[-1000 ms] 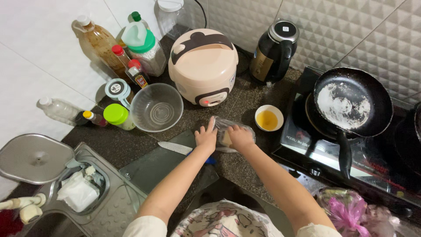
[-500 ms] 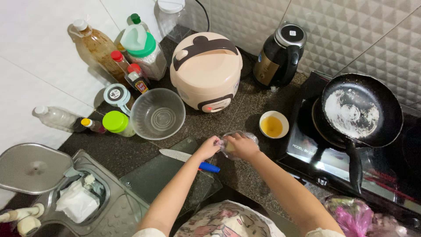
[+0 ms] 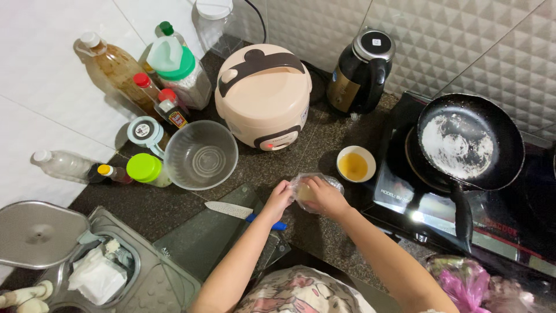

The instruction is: The person washes a frying pan in the sink, then moves to the stove and places the pan on a burner. They unwrap a block of butter, cut a portion with a knife, and add it to the pan. The person then pours a liquid from a small bowl into the pan and stirs the mixture with chopsticks.

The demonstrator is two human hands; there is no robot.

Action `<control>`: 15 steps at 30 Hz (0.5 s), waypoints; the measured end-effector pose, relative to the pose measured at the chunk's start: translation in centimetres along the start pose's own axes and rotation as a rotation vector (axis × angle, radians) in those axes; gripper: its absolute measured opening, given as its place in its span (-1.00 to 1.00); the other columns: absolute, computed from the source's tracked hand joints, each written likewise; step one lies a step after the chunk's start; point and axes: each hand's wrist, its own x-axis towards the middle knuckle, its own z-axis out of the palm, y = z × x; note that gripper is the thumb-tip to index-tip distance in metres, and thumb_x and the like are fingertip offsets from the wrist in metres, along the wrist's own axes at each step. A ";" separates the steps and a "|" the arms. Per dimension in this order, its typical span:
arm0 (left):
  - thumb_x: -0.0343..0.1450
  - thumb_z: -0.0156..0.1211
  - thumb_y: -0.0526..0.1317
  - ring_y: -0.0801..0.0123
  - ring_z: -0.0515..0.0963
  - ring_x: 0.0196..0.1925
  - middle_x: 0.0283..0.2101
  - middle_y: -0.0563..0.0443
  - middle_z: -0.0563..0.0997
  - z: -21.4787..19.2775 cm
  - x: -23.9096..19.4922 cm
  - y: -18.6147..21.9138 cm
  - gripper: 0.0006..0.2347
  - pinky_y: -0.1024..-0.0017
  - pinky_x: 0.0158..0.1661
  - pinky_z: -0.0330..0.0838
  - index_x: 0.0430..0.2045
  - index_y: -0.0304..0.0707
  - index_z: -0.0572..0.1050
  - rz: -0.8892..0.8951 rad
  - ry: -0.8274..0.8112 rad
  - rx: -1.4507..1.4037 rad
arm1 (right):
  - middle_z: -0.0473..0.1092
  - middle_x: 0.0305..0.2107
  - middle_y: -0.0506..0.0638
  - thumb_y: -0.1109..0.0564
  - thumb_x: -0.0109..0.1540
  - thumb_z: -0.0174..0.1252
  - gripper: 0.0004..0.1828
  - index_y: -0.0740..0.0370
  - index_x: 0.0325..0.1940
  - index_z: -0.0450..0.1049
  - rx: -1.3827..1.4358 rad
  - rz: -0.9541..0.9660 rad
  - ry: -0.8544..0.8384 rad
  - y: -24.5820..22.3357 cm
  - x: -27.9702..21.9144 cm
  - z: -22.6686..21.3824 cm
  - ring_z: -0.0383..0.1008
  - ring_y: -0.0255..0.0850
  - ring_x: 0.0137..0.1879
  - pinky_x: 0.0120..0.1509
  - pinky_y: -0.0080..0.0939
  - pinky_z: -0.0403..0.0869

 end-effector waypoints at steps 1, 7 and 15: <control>0.47 0.00 -0.31 0.55 0.49 -0.19 -0.27 0.19 0.48 0.4 -0.4 0.5 -0.97 0.45 -0.19 0.41 -0.33 -0.11 0.39 -0.017 0.001 -0.024 | 0.33 0.09 0.14 0.04 0.06 0.41 -0.26 0.14 0.27 0.29 0.025 -0.014 0.019 0.0 -0.3 -0.4 0.42 0.15 0.20 0.16 0.07 0.49; 0.45 0.04 -0.28 0.56 0.50 -0.20 -0.25 0.20 0.50 2.3 -1.8 2.4 -0.97 0.43 -0.20 0.43 -0.34 -0.08 0.36 0.002 0.016 -0.073 | 0.28 0.15 0.19 0.10 0.08 0.37 -0.32 0.21 0.24 0.29 0.140 -0.107 0.129 0.5 -1.5 -1.7 0.39 0.19 0.24 0.22 0.06 0.47; 0.40 0.34 -0.30 0.55 0.45 -0.32 -0.28 0.07 0.47 4.4 -1.1 2.0 -0.76 0.53 -0.37 0.38 -0.28 -0.21 0.32 0.163 0.218 0.155 | 0.31 0.10 0.15 0.00 0.09 0.40 -0.41 0.16 0.13 0.39 0.007 0.007 0.072 -0.4 -1.8 -2.2 0.40 0.13 0.21 0.24 0.04 0.45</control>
